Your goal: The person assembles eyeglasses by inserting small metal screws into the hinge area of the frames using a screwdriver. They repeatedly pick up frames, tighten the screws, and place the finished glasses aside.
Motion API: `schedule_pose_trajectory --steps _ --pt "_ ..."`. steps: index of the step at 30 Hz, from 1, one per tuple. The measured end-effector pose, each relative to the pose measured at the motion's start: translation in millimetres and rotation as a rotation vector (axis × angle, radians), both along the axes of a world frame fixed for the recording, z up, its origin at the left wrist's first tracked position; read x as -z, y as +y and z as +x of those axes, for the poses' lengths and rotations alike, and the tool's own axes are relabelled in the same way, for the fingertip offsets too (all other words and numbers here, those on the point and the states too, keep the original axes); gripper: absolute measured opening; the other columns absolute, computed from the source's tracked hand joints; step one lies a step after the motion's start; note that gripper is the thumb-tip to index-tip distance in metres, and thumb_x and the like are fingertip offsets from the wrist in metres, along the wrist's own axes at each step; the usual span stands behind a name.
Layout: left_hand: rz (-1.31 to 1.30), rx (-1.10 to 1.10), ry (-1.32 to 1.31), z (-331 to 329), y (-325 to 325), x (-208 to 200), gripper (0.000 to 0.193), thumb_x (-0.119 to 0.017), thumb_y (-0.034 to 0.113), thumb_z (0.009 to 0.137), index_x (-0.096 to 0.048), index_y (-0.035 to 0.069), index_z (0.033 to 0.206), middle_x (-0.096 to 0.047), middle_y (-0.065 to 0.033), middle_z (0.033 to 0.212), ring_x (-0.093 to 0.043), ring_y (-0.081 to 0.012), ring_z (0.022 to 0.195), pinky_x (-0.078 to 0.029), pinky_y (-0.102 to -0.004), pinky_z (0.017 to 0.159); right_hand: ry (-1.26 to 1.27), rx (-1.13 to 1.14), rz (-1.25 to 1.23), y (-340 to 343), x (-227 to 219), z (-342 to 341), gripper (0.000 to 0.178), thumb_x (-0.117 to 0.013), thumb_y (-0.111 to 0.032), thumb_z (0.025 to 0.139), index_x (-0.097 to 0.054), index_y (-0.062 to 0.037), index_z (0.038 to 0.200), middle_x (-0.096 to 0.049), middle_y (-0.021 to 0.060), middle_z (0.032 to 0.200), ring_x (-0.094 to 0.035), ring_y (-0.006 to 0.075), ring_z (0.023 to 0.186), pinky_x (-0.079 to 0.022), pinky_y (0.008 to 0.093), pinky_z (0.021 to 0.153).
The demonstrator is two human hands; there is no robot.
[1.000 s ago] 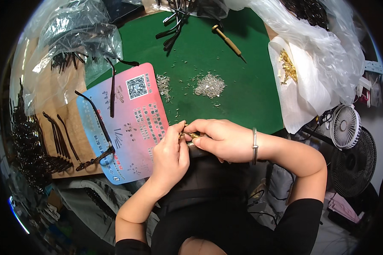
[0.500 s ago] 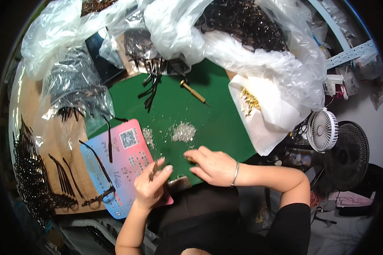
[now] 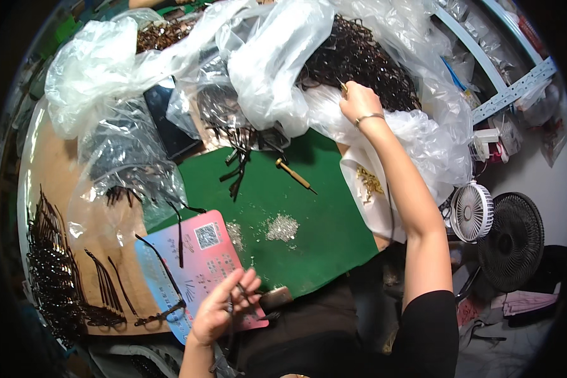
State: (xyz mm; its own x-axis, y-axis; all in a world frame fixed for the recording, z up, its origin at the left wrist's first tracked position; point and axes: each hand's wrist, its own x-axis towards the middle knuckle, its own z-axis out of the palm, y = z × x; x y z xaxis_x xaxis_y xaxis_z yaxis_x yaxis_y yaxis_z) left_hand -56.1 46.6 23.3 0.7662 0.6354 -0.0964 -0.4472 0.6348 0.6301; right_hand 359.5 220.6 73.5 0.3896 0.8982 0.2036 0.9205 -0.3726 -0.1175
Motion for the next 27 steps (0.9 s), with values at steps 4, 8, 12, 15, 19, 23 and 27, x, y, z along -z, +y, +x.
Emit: schedule_pose_trajectory --steps 4,8,12,15,19,23,27 --pt "0.111 -0.130 0.276 -12 -13 -1 0.066 -0.061 0.003 0.078 -0.031 -0.003 0.136 -0.042 -0.0207 0.134 -0.042 -0.0330 0.124 -0.034 -0.0454 0.102 -0.015 0.090 -0.128 13 24 11 0.018 -0.048 -0.011 0.082 -0.058 -0.0031 0.094 -0.063 0.0218 0.097 -0.061 0.0378 0.093 -0.049 0.0447 0.080" --pt "0.094 -0.360 0.653 5 -12 7 0.022 -0.066 -0.005 0.079 -0.059 -0.006 0.099 -0.066 -0.0155 0.089 -0.065 -0.0195 0.084 -0.053 -0.0310 0.077 -0.061 -0.101 -0.005 -17 6 -8 0.015 -0.048 -0.010 0.080 -0.056 -0.0040 0.091 -0.063 0.0199 0.086 -0.062 0.0360 0.080 -0.050 0.0454 0.070" --pt "0.279 -0.200 0.889 14 1 -8 0.012 -0.060 0.010 0.088 -0.062 -0.001 0.088 -0.065 -0.0079 0.071 -0.063 -0.0129 0.063 -0.051 -0.0231 0.056 0.033 -0.255 -0.127 -68 19 -52 0.014 -0.052 -0.010 0.077 -0.057 -0.0039 0.089 -0.062 0.0197 0.083 -0.062 0.0360 0.077 -0.050 0.0459 0.068" --pt "0.640 -0.178 1.044 21 2 2 0.014 -0.052 0.010 0.091 -0.060 -0.001 0.086 -0.063 -0.0082 0.067 -0.061 -0.0127 0.058 -0.049 -0.0257 0.055 0.093 -0.313 -0.025 -87 29 -48 0.016 -0.057 -0.017 0.078 -0.058 -0.0037 0.087 -0.063 0.0186 0.078 -0.062 0.0351 0.074 -0.050 0.0435 0.068" --pt "1.005 -0.450 1.277 15 -6 9 0.006 -0.055 0.005 0.085 -0.058 0.000 0.086 -0.061 -0.0146 0.074 -0.061 -0.0290 0.066 -0.048 -0.0348 0.060 0.171 -0.117 0.096 -82 -2 -31 0.015 -0.057 -0.019 0.080 -0.060 -0.0045 0.082 -0.063 0.0174 0.074 -0.063 0.0339 0.072 -0.050 0.0415 0.067" --pt "1.164 -0.634 1.240 15 -17 19 0.006 -0.061 0.000 0.079 -0.058 0.002 0.084 -0.058 -0.0144 0.076 -0.058 -0.0304 0.065 -0.047 -0.0366 0.059 -0.142 -0.257 0.110 -67 9 10 0.013 -0.057 -0.013 0.075 -0.058 -0.0086 0.088 -0.060 0.0121 0.082 -0.062 0.0327 0.070 -0.050 0.0424 0.063" --pt "1.168 -0.616 1.241 21 -23 20 0.005 -0.060 -0.002 0.078 -0.058 -0.001 0.082 -0.056 -0.0148 0.074 -0.055 -0.0309 0.065 -0.043 -0.0366 0.059 -0.263 -0.444 -0.016 -41 19 41 0.017 -0.058 -0.012 0.074 -0.057 -0.0123 0.091 -0.056 0.0078 0.086 -0.061 0.0305 0.072 -0.051 0.0401 0.062"
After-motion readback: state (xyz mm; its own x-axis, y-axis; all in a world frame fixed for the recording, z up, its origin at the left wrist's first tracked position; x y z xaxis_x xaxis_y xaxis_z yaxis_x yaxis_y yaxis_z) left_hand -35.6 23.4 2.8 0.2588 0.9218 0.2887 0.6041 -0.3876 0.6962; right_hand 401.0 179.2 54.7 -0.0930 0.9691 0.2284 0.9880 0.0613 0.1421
